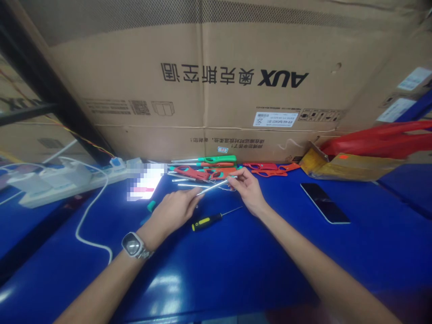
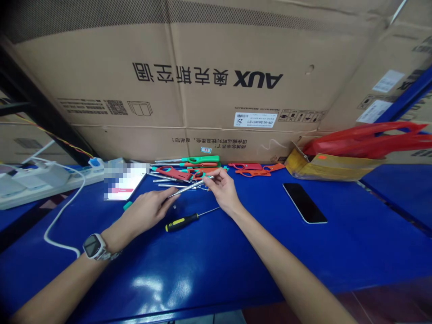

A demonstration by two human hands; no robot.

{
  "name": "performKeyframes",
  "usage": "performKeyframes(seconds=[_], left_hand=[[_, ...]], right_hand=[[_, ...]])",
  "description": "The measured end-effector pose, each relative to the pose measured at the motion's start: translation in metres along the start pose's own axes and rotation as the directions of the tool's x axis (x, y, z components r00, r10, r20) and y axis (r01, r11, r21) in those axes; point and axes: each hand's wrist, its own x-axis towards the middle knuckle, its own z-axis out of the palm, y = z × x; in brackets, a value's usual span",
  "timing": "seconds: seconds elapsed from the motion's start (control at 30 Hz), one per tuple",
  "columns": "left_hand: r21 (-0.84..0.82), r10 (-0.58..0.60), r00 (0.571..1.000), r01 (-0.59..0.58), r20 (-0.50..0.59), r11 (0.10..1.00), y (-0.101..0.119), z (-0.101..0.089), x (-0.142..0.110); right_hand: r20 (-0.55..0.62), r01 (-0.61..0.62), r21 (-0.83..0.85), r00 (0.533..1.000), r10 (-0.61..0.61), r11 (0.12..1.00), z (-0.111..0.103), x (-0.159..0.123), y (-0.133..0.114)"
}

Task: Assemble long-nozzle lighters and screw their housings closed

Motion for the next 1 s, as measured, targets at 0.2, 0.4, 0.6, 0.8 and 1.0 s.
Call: performKeyframes(seconds=[0.2,0.4,0.6,0.8,1.0], left_hand=[[-0.041,-0.019,1.0,0.019,0.005,0.999,0.005,0.003,0.004],[-0.299,-0.046,0.998,0.03,-0.049,0.954,0.008,0.004,0.008],[-0.279,-0.011,0.998,-0.006,-0.06,0.96,0.012,0.001,0.009],[-0.246,-0.007,1.0,0.003,-0.016,0.969,0.016,-0.002,0.009],[-0.237,-0.02,1.0,0.024,0.02,0.971,0.022,-0.003,0.013]], right_hand=[[0.007,-0.104,0.078,0.995,0.103,0.992,0.019,-0.006,0.005],[0.136,-0.171,0.071,0.978,0.16,0.983,0.04,-0.015,0.005],[0.145,-0.117,-0.018,0.982,0.118,0.993,0.043,-0.013,-0.001],[0.091,-0.071,-0.134,0.992,0.083,0.988,0.047,-0.013,-0.001],[0.052,-0.027,-0.173,0.998,0.037,0.985,0.053,-0.013,0.004]])
